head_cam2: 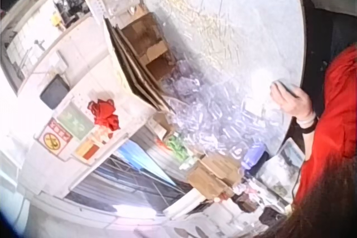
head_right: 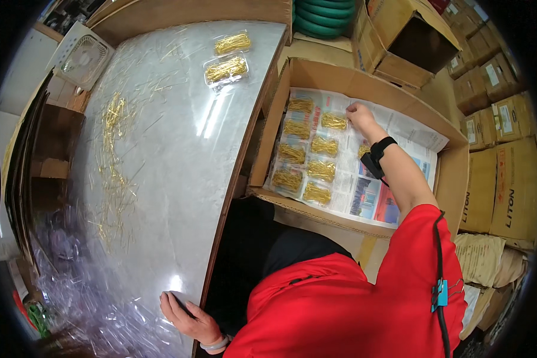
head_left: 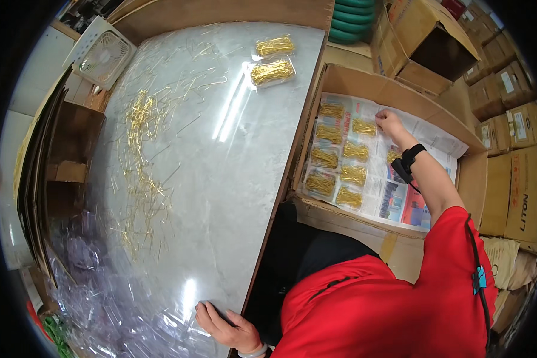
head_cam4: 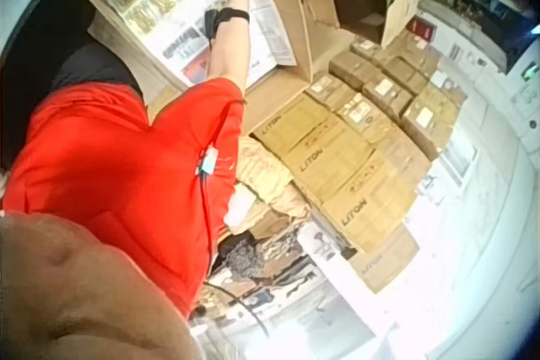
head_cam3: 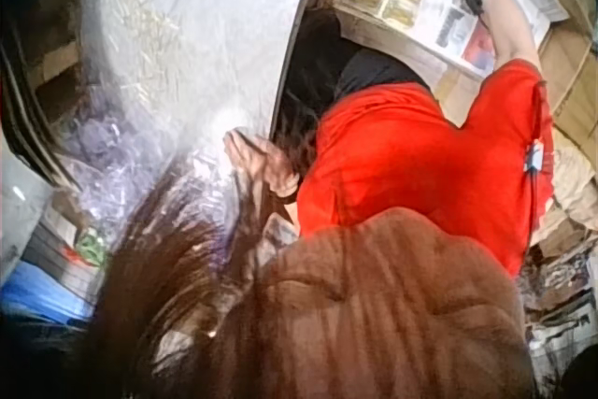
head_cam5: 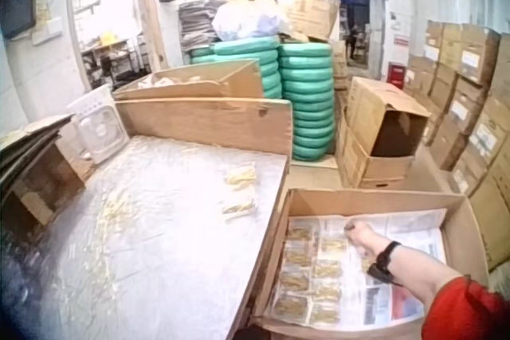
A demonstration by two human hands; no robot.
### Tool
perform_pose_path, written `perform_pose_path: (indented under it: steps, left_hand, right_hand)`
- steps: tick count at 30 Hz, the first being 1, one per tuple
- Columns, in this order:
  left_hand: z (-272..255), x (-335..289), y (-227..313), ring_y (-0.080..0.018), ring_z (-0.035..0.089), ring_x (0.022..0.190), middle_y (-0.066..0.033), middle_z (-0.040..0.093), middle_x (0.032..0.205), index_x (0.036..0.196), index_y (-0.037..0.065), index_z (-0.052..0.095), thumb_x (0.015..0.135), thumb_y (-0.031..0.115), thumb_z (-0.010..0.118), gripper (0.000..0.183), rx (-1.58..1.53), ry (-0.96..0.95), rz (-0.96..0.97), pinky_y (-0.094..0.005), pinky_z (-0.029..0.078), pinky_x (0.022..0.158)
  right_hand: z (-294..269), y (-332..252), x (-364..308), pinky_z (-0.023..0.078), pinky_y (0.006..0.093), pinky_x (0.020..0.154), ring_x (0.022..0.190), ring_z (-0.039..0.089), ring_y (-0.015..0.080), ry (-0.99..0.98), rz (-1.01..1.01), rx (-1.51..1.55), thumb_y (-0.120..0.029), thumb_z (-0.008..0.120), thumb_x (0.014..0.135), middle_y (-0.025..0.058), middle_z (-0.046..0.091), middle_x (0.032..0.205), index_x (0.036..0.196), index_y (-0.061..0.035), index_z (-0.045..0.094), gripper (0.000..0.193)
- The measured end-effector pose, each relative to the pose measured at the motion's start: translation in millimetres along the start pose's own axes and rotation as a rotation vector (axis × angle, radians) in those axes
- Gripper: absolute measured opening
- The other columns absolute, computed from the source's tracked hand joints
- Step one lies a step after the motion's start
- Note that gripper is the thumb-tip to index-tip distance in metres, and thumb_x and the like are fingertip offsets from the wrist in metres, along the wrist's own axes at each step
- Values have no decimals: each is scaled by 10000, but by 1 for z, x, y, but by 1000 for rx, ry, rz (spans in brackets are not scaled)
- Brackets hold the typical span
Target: Pack bundles of gold wire into plastic containers and then into a box.
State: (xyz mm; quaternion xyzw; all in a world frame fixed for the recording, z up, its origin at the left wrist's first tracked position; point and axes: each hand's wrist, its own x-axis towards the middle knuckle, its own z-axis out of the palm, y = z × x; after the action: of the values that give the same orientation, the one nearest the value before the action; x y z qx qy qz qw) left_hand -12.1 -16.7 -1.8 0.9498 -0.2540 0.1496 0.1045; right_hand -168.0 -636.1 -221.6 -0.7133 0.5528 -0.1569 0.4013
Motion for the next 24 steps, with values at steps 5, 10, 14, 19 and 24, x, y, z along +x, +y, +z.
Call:
perform_pose_path:
  steps: [5, 10, 14, 19, 24]
  left_hand:
    - [-1, 0, 0, -437, 481, 1307, -268, 514, 1401, 1315, -109, 553, 1015, 178, 461, 426, -7, -6, 1, -496, 369, 1108]
    - [0, -1, 1, -440, 484, 1303, -272, 517, 1397, 1320, -113, 549, 1016, 176, 463, 428, 3, 1, -6, -498, 368, 1110]
    - [-1, 0, 1, -444, 491, 1294, -274, 520, 1391, 1316, -114, 550, 1014, 172, 465, 425, -6, -6, -2, -499, 369, 1108]
    - [-2, 1, 4, -443, 488, 1294, -274, 519, 1392, 1311, -117, 551, 1021, 180, 458, 426, -19, 1, -4, -498, 376, 1101]
    - [0, 0, 2, -442, 485, 1297, -273, 515, 1397, 1315, -114, 550, 1023, 185, 456, 429, -20, 4, 0, -497, 374, 1101]
  right_hand:
    - [-5, 2, -8, 543, 344, 637, 670, 689, 205, 157, -41, -179, -208, 672, 885, 154, 729, 872, 1048, 9, 693, 273]
    - [-20, -55, -73, 540, 348, 595, 565, 673, 201, -151, -22, -306, -272, 691, 867, 112, 715, 678, 799, -1, 741, 284]
    - [-11, -47, -79, 501, 323, 541, 530, 618, 154, -323, 134, -230, -241, 695, 880, 78, 707, 661, 767, 18, 734, 285]
    - [-9, -36, -74, 427, 272, 498, 543, 550, 104, -356, 147, 14, -187, 698, 889, 47, 689, 684, 796, -8, 726, 204]
    - [-12, -29, -60, 432, 273, 528, 587, 570, 116, -247, 160, 8, -152, 690, 881, 52, 695, 711, 807, -8, 721, 165]
